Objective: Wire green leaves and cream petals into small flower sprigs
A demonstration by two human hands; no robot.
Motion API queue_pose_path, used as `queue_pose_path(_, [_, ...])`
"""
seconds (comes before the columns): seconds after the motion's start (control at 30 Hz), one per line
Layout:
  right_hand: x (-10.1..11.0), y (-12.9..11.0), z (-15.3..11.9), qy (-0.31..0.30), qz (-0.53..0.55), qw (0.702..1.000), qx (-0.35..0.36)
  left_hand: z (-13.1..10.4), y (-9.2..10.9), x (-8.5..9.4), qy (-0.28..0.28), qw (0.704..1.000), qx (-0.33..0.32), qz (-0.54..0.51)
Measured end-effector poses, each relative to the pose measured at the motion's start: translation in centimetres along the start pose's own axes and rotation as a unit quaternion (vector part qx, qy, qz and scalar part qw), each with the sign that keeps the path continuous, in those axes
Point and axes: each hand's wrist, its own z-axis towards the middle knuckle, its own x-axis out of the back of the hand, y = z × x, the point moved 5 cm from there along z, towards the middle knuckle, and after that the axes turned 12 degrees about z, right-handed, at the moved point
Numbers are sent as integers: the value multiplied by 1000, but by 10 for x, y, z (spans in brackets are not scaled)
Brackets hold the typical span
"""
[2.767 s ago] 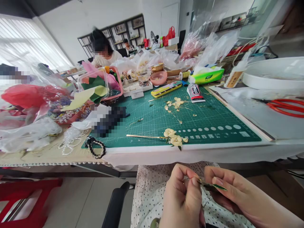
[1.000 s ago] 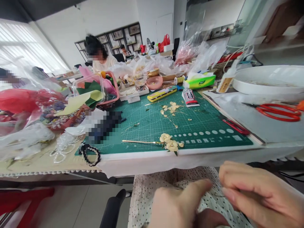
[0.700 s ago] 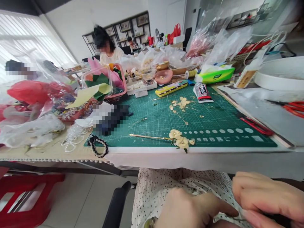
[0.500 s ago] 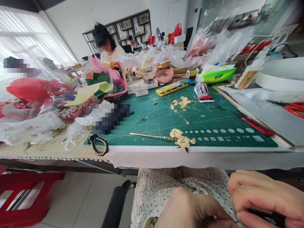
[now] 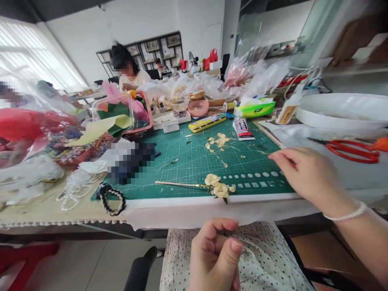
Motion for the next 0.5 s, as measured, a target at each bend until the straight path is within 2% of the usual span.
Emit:
queue_pose_path(0.13, [-17, -2, 12, 0, -54, 998, 9, -2, 10, 8, 86, 995, -45, 5])
queue_pose_path(0.23, [-11, -5, 12, 27, -15, 999, 22, 1, 23, 14, 128, 989, -71, 4])
queue_pose_path(0.3, [-2, -16, -4, 57, 44, 997, 38, 7, 35, 13, 120, 988, -96, 10])
queue_pose_path(0.37, [0, -37, -37, 47, 121, 989, 69, 12, 48, 10, 102, 986, -127, 15])
queue_pose_path(0.43, [-9, -60, -83, -40, 200, 971, 126, 17, 58, 7, 96, 983, -157, 15])
queue_pose_path(0.47, [-19, -67, -108, -109, 233, 954, 154, 18, 62, 6, 95, 981, -166, 16])
queue_pose_path(0.5, [-31, -68, -131, -197, 278, 928, 153, 19, 64, 6, 91, 981, -172, 18])
